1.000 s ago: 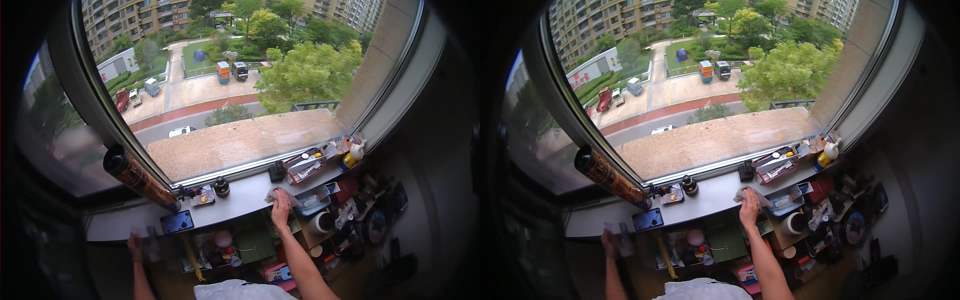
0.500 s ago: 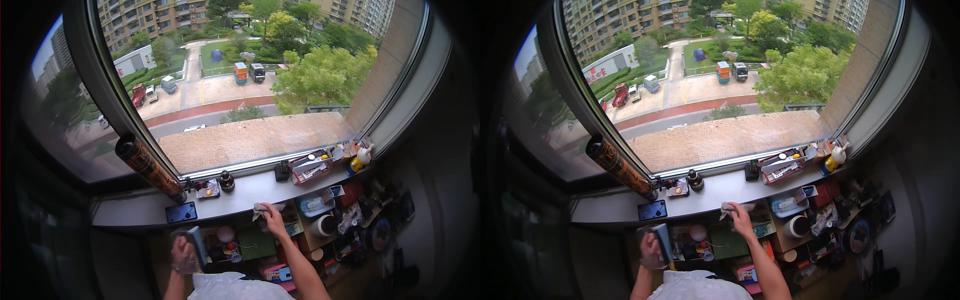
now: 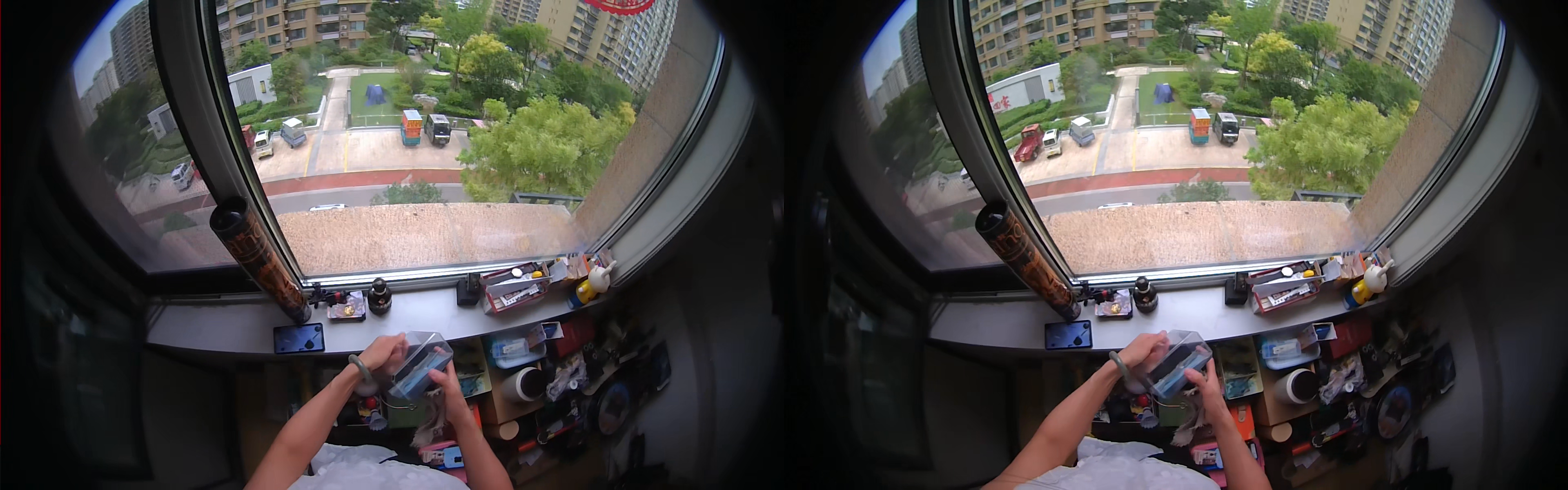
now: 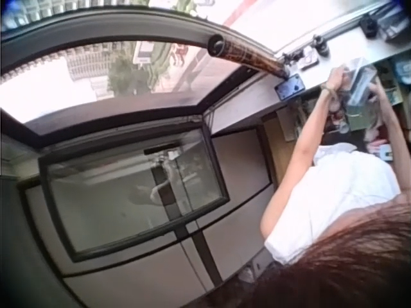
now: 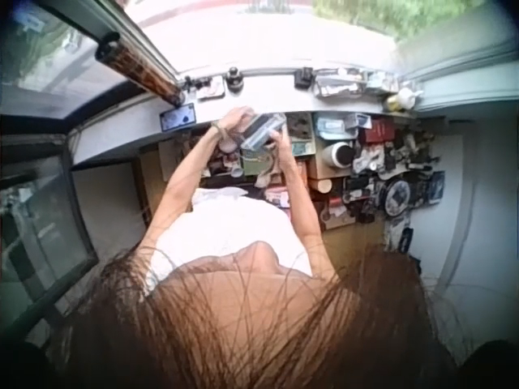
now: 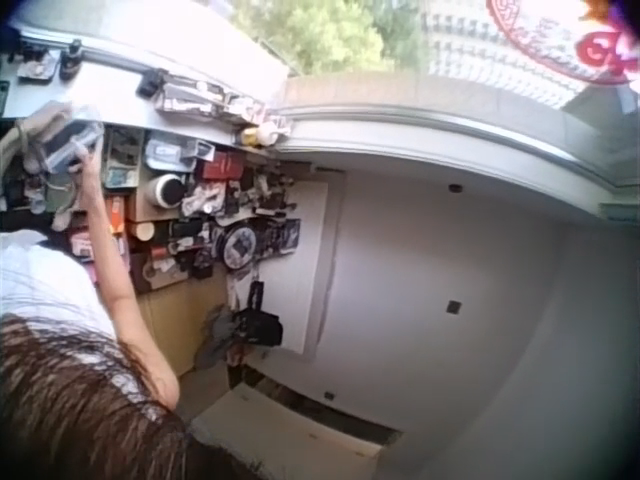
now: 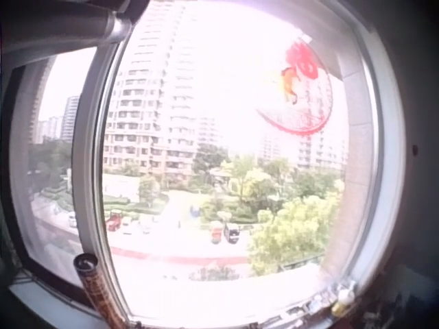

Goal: The person wipes a light switch, the headboard of a bed, and a bed platform with a cloth, then cleans a long orange tube, a cylinder, a small bottle, a smartphone, and a toy rabbit on a windowsill.

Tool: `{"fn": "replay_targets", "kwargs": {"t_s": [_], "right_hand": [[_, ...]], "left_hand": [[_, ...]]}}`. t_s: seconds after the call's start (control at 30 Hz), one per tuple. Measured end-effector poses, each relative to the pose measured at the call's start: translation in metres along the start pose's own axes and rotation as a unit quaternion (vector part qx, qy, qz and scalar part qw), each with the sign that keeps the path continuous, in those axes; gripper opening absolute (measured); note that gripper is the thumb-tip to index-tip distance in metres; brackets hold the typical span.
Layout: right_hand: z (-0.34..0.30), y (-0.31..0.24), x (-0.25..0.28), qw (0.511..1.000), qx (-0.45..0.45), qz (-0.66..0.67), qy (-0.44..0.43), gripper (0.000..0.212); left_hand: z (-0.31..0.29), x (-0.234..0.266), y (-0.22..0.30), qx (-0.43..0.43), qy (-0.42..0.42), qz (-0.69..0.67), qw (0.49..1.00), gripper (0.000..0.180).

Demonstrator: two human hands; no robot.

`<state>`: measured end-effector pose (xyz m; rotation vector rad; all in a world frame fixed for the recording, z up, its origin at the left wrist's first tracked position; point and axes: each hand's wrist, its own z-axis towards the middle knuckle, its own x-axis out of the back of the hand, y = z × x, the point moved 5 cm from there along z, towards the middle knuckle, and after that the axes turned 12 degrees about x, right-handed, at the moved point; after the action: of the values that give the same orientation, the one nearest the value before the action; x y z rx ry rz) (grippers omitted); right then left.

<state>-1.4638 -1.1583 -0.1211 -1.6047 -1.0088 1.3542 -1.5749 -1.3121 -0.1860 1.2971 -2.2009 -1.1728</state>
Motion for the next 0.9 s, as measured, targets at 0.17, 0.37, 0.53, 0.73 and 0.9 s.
{"fn": "replay_targets", "kwargs": {"t_s": [0.17,0.37,0.53,0.73,0.9], "right_hand": [[0.040,0.001,0.021,0.988,0.002,0.093,0.127,0.070],[0.097,0.018,0.039,0.975,0.022,0.042,0.217,0.085],[0.123,0.032,0.042,0.963,0.032,-0.051,0.264,0.096],[0.140,0.028,0.042,0.959,-0.008,-0.078,0.273,0.107],[0.151,0.035,0.040,0.963,-0.011,-0.037,0.265,0.112]], "left_hand": [[-0.014,0.026,0.011,-0.112,0.196,-0.132,0.965,0.033],[-0.077,0.034,-0.065,-0.099,0.190,-0.088,0.973,0.026],[-0.133,0.050,-0.120,-0.047,0.246,-0.093,0.964,0.022],[-0.185,0.091,-0.087,-0.130,0.465,0.071,0.873,0.017],[-0.185,0.134,-0.052,-0.178,0.565,0.243,0.768,0.033]]}}
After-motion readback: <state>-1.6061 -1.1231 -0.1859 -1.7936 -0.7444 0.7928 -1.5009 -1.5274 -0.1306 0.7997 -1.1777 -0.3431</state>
